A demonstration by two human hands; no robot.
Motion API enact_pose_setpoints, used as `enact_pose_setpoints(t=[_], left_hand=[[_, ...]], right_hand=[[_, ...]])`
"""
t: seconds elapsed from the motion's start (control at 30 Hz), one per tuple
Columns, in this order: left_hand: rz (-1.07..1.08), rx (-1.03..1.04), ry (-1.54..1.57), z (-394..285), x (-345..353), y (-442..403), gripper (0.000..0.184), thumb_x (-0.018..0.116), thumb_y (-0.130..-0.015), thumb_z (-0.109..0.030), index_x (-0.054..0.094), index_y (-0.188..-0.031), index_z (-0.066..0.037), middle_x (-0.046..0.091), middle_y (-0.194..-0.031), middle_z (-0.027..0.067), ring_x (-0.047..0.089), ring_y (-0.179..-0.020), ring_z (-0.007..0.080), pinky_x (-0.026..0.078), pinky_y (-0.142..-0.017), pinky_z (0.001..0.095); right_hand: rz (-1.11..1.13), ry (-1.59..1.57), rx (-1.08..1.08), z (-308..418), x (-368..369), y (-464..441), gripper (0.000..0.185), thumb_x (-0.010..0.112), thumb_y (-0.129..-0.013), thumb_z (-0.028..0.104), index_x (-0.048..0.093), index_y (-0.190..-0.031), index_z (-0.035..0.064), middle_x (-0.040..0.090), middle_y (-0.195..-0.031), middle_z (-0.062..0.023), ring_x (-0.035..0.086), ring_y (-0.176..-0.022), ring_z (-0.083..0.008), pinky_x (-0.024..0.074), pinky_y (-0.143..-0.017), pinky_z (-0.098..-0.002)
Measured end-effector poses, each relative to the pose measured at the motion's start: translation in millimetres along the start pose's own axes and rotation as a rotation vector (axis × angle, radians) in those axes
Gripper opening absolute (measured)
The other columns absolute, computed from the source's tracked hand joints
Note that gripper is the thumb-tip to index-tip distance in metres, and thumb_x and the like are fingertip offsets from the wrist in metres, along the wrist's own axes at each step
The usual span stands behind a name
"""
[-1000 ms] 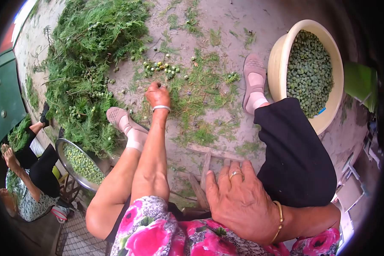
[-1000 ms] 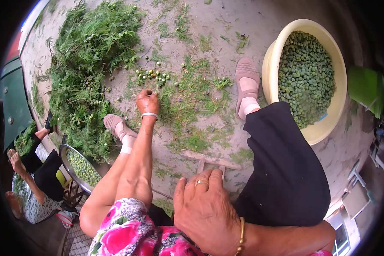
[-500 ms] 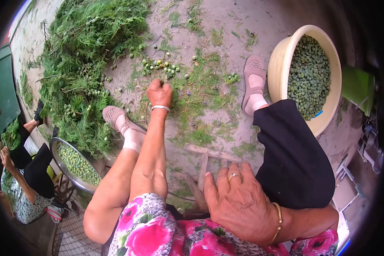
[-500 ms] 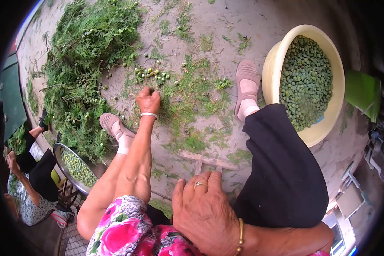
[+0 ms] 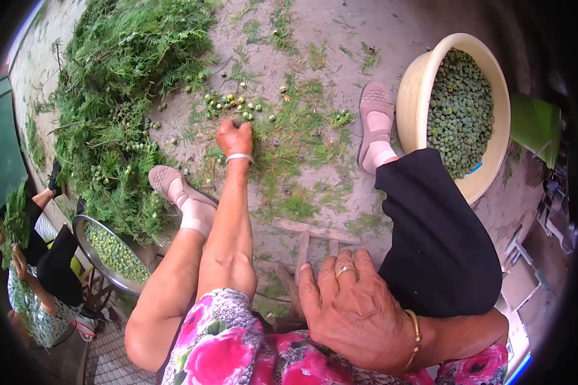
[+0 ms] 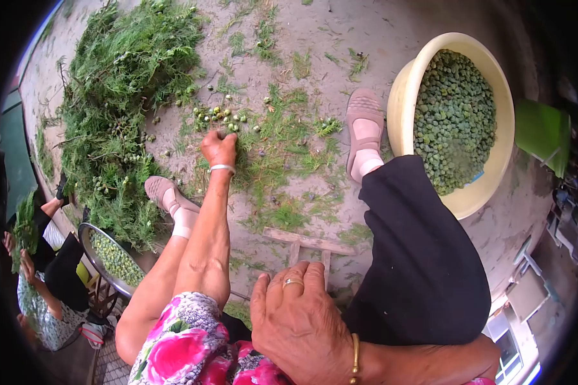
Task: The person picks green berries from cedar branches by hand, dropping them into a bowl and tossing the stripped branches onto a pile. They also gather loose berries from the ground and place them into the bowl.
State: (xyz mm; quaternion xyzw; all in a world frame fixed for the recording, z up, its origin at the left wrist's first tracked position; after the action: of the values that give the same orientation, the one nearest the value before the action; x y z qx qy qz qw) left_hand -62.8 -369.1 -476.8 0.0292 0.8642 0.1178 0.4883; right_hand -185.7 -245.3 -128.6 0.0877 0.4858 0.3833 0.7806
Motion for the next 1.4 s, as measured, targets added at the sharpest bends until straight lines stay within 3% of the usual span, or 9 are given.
enact_pose_setpoints(t=[0.13,0.4,0.57,0.7,0.9,1.0,1.1,1.3,1.4], left_hand=[[0.349,-0.456,0.868,33.5,6.3,34.6,0.007,0.064,-0.074,0.0,0.058,-0.077,-0.001,0.059,-0.067,0.0056,0.055,-0.054,0.0144,0.045,-0.047,0.0225],[0.603,-0.663,1.751,5.1,-5.3,83.8,0.017,0.059,-0.081,-0.002,0.056,-0.097,-0.003,0.06,-0.092,0.0159,0.057,-0.077,0.0235,0.05,-0.066,0.0336],[0.496,-0.617,1.626,4.9,8.6,59.5,0.011,0.057,-0.087,-0.005,0.056,-0.096,0.0,0.061,-0.089,0.0154,0.057,-0.074,0.0216,0.049,-0.059,0.0298],[0.782,-0.494,1.445,-62.1,-15.2,70.1,0.011,0.06,-0.084,-0.005,0.058,-0.091,0.003,0.063,-0.081,0.0149,0.058,-0.063,0.018,0.047,-0.054,0.0253],[1.269,0.305,1.332,-219.1,-104.5,146.4,0.018,0.068,-0.074,-0.001,0.061,-0.089,0.007,0.063,-0.067,0.0084,0.057,-0.051,0.0109,0.044,-0.043,0.022],[1.275,-0.218,1.465,-229.2,-104.5,158.8,0.017,0.066,-0.076,0.002,0.06,-0.091,0.007,0.062,-0.068,0.0077,0.056,-0.051,0.0106,0.044,-0.044,0.0216],[1.161,-0.244,1.56,-238.0,-112.0,154.3,0.017,0.064,-0.078,0.004,0.059,-0.094,0.008,0.063,-0.072,0.0091,0.056,-0.052,0.0107,0.044,-0.044,0.0218],[1.1,-0.402,1.826,-208.9,-73.2,141.5,0.021,0.062,-0.076,0.002,0.059,-0.096,0.008,0.064,-0.083,0.0172,0.062,-0.064,0.0176,0.052,-0.051,0.0253],[0.675,-0.375,1.524,-126.5,-31.0,96.9,0.025,0.057,-0.078,0.006,0.058,-0.102,0.01,0.064,-0.084,0.0183,0.064,-0.067,0.0199,0.057,-0.054,0.0292]], right_hand=[[0.01,0.022,-0.014,2.3,-0.2,1.4,0.038,0.054,-0.078,0.015,0.06,-0.106,-0.0098,0.061,-0.089,-0.0284,0.06,-0.087,-0.0393,0.0456,-0.082,-0.0507],[-0.017,0.025,0.006,3.7,-2.2,0.7,0.038,0.053,-0.079,0.014,0.058,-0.108,-0.0101,0.06,-0.089,-0.0286,0.06,-0.088,-0.0405,0.0443,-0.083,-0.0517],[-0.019,0.022,0.027,-0.7,-1.1,2.6,0.038,0.053,-0.079,0.014,0.057,-0.108,-0.0101,0.06,-0.089,-0.0285,0.059,-0.089,-0.0411,0.043,-0.085,-0.0526],[-0.154,-0.055,0.073,-13.6,-24.7,-3.8,0.039,0.053,-0.08,0.008,0.054,-0.114,-0.0106,0.058,-0.099,-0.0317,0.061,-0.088,-0.0389,0.0496,-0.075,-0.0449],[-0.429,-0.076,0.298,-55.6,-65.2,9.6,0.042,0.057,-0.078,0.0,0.05,-0.117,-0.0109,0.058,-0.101,-0.0288,0.063,-0.077,-0.0374,0.0511,-0.064,-0.0375],[-0.242,-0.053,0.42,-70.6,-50.7,13.9,0.025,0.057,-0.078,0.001,0.054,-0.102,-0.0053,0.059,-0.083,-0.0194,0.06,-0.068,-0.0342,0.0476,-0.06,-0.0402],[-0.318,0.084,0.365,-69.3,-61.3,18.1,0.012,0.063,-0.071,0.009,0.052,-0.072,0.0032,0.056,-0.061,-0.0096,0.061,-0.057,-0.0232,0.0451,-0.044,-0.0334],[-0.165,-0.139,0.129,-39.2,-43.5,10.9,0.009,0.06,-0.066,0.009,0.052,-0.067,0.0031,0.056,-0.06,-0.0105,0.062,-0.059,-0.0248,0.0456,-0.045,-0.0358],[-0.21,-0.151,0.135,-29.1,-40.6,7.1,0.009,0.058,-0.067,0.008,0.049,-0.066,0.0062,0.052,-0.06,-0.0093,0.057,-0.055,-0.0222,0.0428,-0.046,-0.0366]])
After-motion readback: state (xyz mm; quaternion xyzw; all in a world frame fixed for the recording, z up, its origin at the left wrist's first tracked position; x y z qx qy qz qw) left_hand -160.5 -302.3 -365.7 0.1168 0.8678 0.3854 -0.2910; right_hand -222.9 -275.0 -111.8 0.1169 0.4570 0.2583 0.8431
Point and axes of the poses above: each hand's wrist, its own y-axis away from the middle knuckle, its own x-axis out of the palm, z = x × y, the point moved 10 cm from there along -y, towards the middle knuckle
